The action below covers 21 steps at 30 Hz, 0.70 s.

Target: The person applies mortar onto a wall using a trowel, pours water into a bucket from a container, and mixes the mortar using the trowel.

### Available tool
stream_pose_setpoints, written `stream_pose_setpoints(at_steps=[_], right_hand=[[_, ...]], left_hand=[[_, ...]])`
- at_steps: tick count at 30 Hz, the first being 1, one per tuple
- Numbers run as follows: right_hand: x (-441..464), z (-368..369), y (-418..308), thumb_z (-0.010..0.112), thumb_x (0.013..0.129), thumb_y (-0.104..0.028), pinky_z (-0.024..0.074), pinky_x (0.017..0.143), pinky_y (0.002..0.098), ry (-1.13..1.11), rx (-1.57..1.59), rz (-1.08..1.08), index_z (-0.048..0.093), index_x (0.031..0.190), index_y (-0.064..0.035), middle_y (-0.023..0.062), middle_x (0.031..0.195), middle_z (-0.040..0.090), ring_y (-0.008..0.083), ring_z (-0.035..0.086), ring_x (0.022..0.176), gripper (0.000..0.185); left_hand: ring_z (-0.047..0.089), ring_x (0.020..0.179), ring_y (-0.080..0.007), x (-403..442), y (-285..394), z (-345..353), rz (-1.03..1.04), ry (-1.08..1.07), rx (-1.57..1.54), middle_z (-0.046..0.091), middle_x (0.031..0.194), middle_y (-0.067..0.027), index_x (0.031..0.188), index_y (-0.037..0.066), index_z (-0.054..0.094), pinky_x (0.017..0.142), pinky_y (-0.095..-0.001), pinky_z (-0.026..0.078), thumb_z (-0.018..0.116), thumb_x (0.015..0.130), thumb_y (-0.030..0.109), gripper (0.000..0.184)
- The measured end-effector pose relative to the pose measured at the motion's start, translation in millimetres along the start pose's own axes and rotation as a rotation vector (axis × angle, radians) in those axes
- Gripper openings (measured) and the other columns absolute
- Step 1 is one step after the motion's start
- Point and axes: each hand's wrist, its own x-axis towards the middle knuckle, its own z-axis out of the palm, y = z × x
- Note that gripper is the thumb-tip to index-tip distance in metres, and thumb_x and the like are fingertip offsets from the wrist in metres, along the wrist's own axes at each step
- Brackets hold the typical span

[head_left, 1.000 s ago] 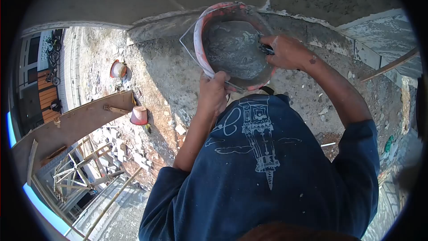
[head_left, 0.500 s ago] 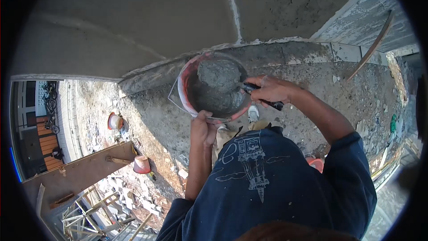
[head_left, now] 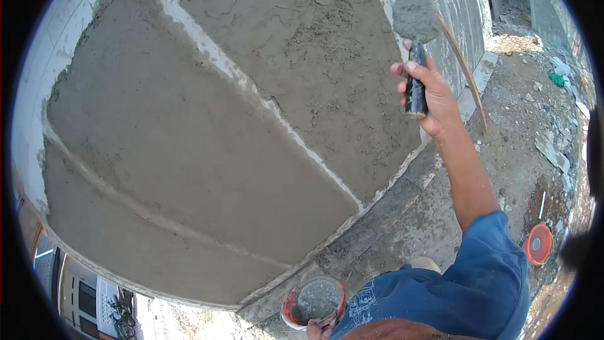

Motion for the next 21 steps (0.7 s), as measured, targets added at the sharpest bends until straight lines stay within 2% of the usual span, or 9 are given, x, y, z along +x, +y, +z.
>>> stream_pose_setpoints(at_steps=[3, 8, 10, 12, 15, 16, 18, 20, 21], right_hand=[[33.2, -12.1, -54.1, 0.066, 0.093, -0.014, 0.0526, 0.053, 0.0257, 0.128, -0.142, -0.505, 0.045, 0.139, -0.0108, 0.0064, 0.089, 0.061, 0.0118, 0.062, 0.067, 0.050], [76.0, -78.2, -145.7, 0.073, 0.083, 0.001, 0.0558, 0.056, 0.0300, 0.630, -0.378, -1.361, 0.051, 0.112, -0.0001, 0.0097, 0.080, 0.062, 0.0198, 0.064, 0.063, 0.036], [81.4, -123.2, -167.4, 0.074, 0.080, 0.000, 0.0574, 0.056, 0.0304, 0.839, -0.764, -1.515, 0.047, 0.110, 0.0024, 0.0125, 0.083, 0.064, 0.0215, 0.066, 0.060, 0.041], [92.7, -150.6, -160.6, 0.075, 0.077, -0.002, 0.0577, 0.054, 0.0305, 1.022, -0.921, -1.618, 0.043, 0.111, 0.0041, 0.0149, 0.087, 0.065, 0.0227, 0.066, 0.057, 0.047], [126.0, -153.4, -83.8, 0.076, 0.077, -0.011, 0.0563, 0.062, 0.0343, 1.148, -0.996, -1.591, 0.038, 0.119, 0.0042, 0.0183, 0.100, 0.060, 0.0256, 0.065, 0.070, 0.059], [142.2, -155.1, -41.9, 0.076, 0.077, -0.014, 0.0558, 0.067, 0.0362, 1.280, -1.094, -1.467, 0.038, 0.121, 0.0033, 0.0192, 0.104, 0.057, 0.0265, 0.064, 0.077, 0.060], [194.0, -150.4, 51.9, 0.073, 0.079, -0.018, 0.0541, 0.066, 0.0410, 1.286, -1.144, -1.289, 0.040, 0.124, 0.0043, 0.0188, 0.105, 0.057, 0.0307, 0.063, 0.079, 0.060], [270.0, -132.8, 160.9, 0.070, 0.082, -0.021, 0.0533, 0.064, 0.0470, 1.110, -0.984, -1.063, 0.042, 0.128, -0.0003, 0.0194, 0.087, 0.065, 0.0371, 0.068, 0.073, 0.057], [297.9, -126.3, 222.1, 0.068, 0.083, -0.019, 0.0530, 0.066, 0.0507, 0.946, -1.183, -0.741, 0.046, 0.128, -0.0098, 0.0222, 0.083, 0.068, 0.0432, 0.069, 0.075, 0.051]], left_hand=[[0.057, 0.106, -0.0515, -4.9, 20.4, -30.7, 0.054, 0.044, -0.019, 0.052, 0.116, -0.0314, 0.110, -0.017, 0.041, 0.092, -0.0644, 0.053, 0.046, 0.076, 0.003, 0.039], [0.057, 0.108, -0.0508, -15.5, 26.1, -32.4, 0.110, 0.100, -0.071, 0.052, 0.119, -0.0306, 0.114, -0.016, 0.041, 0.092, -0.0640, 0.053, 0.046, 0.075, 0.003, 0.043], [0.057, 0.108, -0.0505, -17.6, 25.0, -4.3, 0.122, 0.097, -0.084, 0.052, 0.120, -0.0302, 0.115, -0.016, 0.041, 0.092, -0.0638, 0.053, 0.046, 0.075, 0.002, 0.045], [0.057, 0.109, -0.0502, -19.2, 20.0, 29.7, 0.125, 0.090, -0.089, 0.052, 0.121, -0.0299, 0.117, -0.015, 0.041, 0.092, -0.0636, 0.053, 0.046, 0.074, 0.002, 0.046], [0.057, 0.110, -0.0498, -19.4, 13.9, 89.3, 0.133, 0.062, -0.096, 0.052, 0.123, -0.0294, 0.119, -0.015, 0.041, 0.093, -0.0633, 0.053, 0.047, 0.074, 0.002, 0.049], [0.057, 0.111, -0.0496, -19.2, 12.2, 107.0, 0.136, 0.052, -0.097, 0.052, 0.123, -0.0292, 0.120, -0.015, 0.041, 0.093, -0.0633, 0.053, 0.047, 0.074, 0.002, 0.050], [0.057, 0.111, -0.0493, -19.8, 9.7, 140.2, 0.142, 0.035, -0.098, 0.052, 0.125, -0.0289, 0.122, -0.015, 0.041, 0.093, -0.0631, 0.053, 0.047, 0.073, 0.002, 0.052], [0.057, 0.112, -0.0490, -21.5, 5.1, 167.1, 0.134, 0.018, -0.105, 0.053, 0.126, -0.0285, 0.124, -0.014, 0.041, 0.093, -0.0629, 0.053, 0.047, 0.073, 0.002, 0.054], [0.057, 0.113, -0.0489, -22.3, 1.9, 172.9, 0.137, 0.017, -0.109, 0.053, 0.126, -0.0284, 0.124, -0.014, 0.041, 0.093, -0.0628, 0.053, 0.047, 0.072, 0.002, 0.055]])
